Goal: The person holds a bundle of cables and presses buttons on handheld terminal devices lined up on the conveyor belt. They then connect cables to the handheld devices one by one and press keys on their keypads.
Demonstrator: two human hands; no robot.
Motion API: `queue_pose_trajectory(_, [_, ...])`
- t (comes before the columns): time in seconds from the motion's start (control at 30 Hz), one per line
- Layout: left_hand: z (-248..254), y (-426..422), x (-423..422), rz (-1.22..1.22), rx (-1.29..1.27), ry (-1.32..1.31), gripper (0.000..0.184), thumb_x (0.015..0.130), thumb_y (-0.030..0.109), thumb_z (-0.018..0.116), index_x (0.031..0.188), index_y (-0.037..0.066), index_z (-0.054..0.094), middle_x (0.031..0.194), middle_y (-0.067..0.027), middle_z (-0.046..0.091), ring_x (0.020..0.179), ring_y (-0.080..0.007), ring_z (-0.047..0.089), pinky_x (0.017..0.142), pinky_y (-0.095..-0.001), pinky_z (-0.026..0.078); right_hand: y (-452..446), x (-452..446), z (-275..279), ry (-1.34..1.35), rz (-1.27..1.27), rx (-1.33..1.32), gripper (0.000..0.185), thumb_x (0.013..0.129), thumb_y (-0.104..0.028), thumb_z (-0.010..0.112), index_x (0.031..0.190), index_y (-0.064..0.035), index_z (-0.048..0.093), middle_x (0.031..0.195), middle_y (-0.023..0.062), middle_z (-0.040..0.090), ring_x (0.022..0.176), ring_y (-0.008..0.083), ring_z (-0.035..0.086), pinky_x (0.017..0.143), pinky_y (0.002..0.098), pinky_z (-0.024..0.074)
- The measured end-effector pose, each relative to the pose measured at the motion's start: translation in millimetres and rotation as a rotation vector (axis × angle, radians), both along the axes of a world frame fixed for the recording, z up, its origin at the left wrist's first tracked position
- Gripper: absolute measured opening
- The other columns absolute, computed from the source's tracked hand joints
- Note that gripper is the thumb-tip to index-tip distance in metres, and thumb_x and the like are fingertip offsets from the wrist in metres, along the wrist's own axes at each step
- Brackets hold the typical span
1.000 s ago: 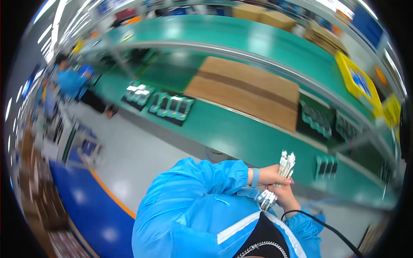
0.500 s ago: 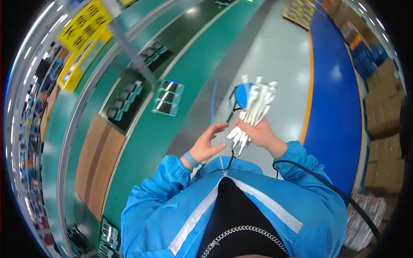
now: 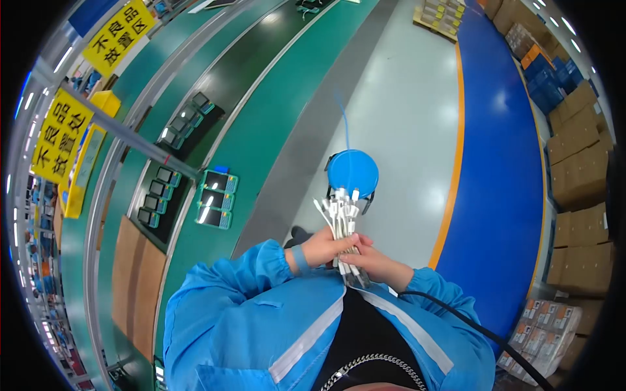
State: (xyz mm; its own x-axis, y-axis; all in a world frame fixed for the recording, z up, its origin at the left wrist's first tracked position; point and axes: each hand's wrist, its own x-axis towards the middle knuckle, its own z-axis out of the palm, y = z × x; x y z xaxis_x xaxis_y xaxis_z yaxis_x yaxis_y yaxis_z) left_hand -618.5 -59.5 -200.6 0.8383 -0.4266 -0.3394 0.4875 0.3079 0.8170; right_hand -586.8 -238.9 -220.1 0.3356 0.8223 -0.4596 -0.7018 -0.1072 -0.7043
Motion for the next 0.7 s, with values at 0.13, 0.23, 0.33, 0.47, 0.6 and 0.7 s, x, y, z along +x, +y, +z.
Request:
queue_pose_trajectory(0.13, [-21.1, 41.9, 60.1, 0.427, -0.016, -0.042, 0.021, 0.102, 0.023, 0.052, 0.098, 0.003, 0.057, 0.075, -0.0017, 0.056, 0.069, -0.014, 0.056, 0.066, -0.0305, 0.049, 9.4, 62.7, -36.8, 0.098, -0.211, 0.034, 0.055, 0.098, -0.025, 0.057, 0.143, -0.0011, 0.037, 0.136, 0.013, 0.051, 0.124, 0.0227, 0.052, 0.101, 0.0352, 0.0446])
queue_pose_trajectory(0.23, [-42.2, 101.6, 123.5, 0.541, -0.076, -0.025, 0.024, 0.103, 0.027, 0.049, 0.094, 0.005, 0.052, 0.056, 0.0008, 0.04, 0.053, -0.0118, 0.042, 0.056, -0.0296, 0.043, 6.9, 134.5, -46.4, -0.231, -0.2, -0.314, 0.051, 0.099, -0.032, 0.056, 0.137, -0.0011, 0.045, 0.132, 0.0152, 0.056, 0.125, 0.0233, 0.052, 0.102, 0.0349, 0.043])
queue_pose_trajectory(0.33, [-64.6, 166.8, 182.2, 0.567, 0.046, -0.041, 0.028, 0.104, 0.031, 0.045, 0.096, 0.005, 0.052, 0.056, -0.0005, 0.042, 0.052, -0.0133, 0.046, 0.056, -0.0294, 0.044, -24.6, 201.5, -129.7, -0.673, -0.019, -0.956, 0.047, 0.094, -0.044, 0.053, 0.099, -0.0006, 0.069, 0.094, 0.0137, 0.07, 0.089, 0.0224, 0.068, 0.08, 0.0333, 0.0532])
queue_pose_trajectory(0.47, [-64.9, 236.4, 222.1, 0.513, 0.116, -0.038, 0.028, 0.104, 0.03, 0.046, 0.096, 0.005, 0.055, 0.058, -0.002, 0.047, 0.057, -0.0133, 0.051, 0.057, -0.0288, 0.046, -17.3, 212.1, -133.6, -0.455, 0.465, -1.287, 0.055, 0.088, -0.049, 0.054, 0.08, 0.0022, 0.073, 0.076, 0.0204, 0.07, 0.076, 0.0335, 0.07, 0.07, 0.0431, 0.0545])
queue_pose_trajectory(0.6, [-68.0, 293.4, 246.2, 0.525, 0.124, -0.032, 0.033, 0.101, 0.028, 0.051, 0.112, 0.0, 0.063, 0.07, -0.0011, 0.056, 0.062, -0.0111, 0.055, 0.056, -0.0265, 0.045, -16.7, 238.1, -200.4, -0.578, 0.564, -1.063, 0.045, 0.084, -0.038, 0.063, 0.102, 0.0026, 0.071, 0.1, 0.0245, 0.069, 0.099, 0.0347, 0.067, 0.085, 0.0434, 0.0495])
queue_pose_trajectory(0.7, [-89.4, 320.9, 260.9, 0.633, 0.065, 0.04, 0.032, 0.102, 0.023, 0.05, 0.115, -0.004, 0.061, 0.071, 0.0001, 0.051, 0.064, -0.0092, 0.047, 0.06, -0.0252, 0.041, 57.4, 292.1, -124.5, -0.486, 0.499, -0.997, 0.043, 0.083, -0.034, 0.066, 0.106, 0.0022, 0.07, 0.105, 0.0244, 0.069, 0.103, 0.0341, 0.065, 0.088, 0.0425, 0.0482])
